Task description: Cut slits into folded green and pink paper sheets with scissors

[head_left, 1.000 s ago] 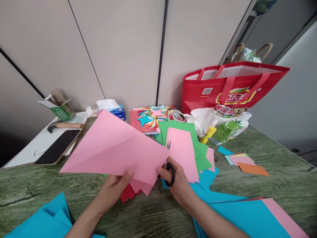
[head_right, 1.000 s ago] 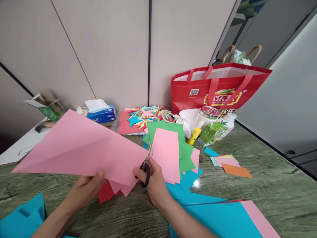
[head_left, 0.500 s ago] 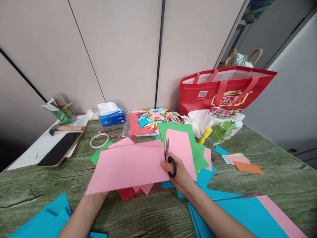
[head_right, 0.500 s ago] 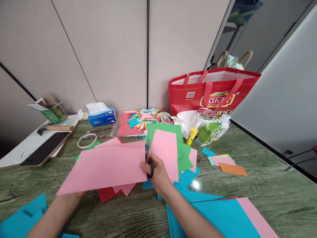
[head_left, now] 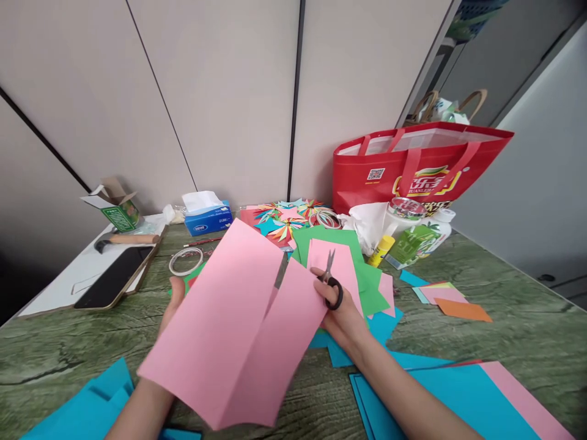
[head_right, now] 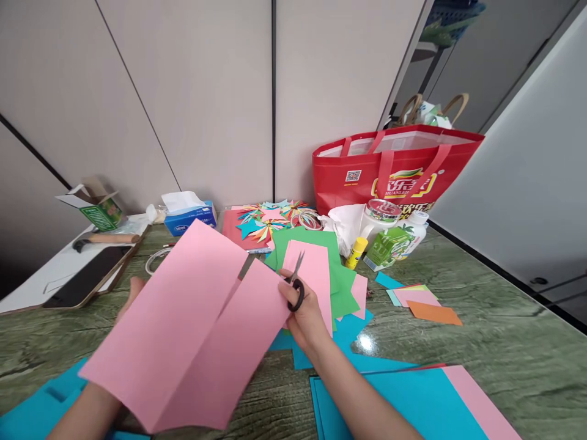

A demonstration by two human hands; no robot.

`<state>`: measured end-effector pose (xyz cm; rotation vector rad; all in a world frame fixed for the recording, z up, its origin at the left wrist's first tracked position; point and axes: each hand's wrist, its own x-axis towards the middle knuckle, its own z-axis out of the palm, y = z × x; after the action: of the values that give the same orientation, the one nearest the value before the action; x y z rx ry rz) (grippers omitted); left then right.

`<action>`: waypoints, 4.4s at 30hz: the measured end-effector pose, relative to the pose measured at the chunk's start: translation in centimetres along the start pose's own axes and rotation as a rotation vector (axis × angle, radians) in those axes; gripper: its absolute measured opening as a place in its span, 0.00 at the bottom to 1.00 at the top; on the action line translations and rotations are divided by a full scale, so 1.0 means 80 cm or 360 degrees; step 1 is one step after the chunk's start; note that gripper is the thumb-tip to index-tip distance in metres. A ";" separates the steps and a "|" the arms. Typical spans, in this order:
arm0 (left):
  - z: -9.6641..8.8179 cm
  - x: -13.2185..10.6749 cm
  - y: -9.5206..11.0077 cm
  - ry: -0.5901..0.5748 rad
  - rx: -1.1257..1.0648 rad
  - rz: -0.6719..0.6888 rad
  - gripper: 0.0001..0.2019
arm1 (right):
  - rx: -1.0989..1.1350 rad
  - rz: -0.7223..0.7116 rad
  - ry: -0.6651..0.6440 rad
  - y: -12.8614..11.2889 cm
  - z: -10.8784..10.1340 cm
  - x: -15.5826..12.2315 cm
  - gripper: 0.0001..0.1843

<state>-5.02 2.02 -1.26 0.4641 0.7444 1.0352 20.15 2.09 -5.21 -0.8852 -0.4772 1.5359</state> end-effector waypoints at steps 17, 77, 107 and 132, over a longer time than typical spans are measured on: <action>0.026 0.021 -0.021 0.0381 0.0483 0.0586 0.12 | 0.0107 0.0077 -0.0231 0.003 -0.002 0.005 0.13; 0.028 0.018 -0.031 0.0371 0.0839 0.0356 0.12 | -0.0633 -0.0796 0.0378 -0.003 -0.010 0.005 0.18; 0.038 0.011 -0.038 0.0604 0.0648 0.0966 0.04 | -0.0842 0.0217 -0.1041 0.003 0.017 -0.034 0.21; 0.035 0.004 -0.044 0.0634 0.1290 0.0932 0.06 | -0.0754 0.0296 -0.0983 0.000 0.017 -0.037 0.23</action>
<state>-0.74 0.69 -1.82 1.2470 1.4465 1.3643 19.00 -0.48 -3.62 -0.8078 -1.2736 1.9038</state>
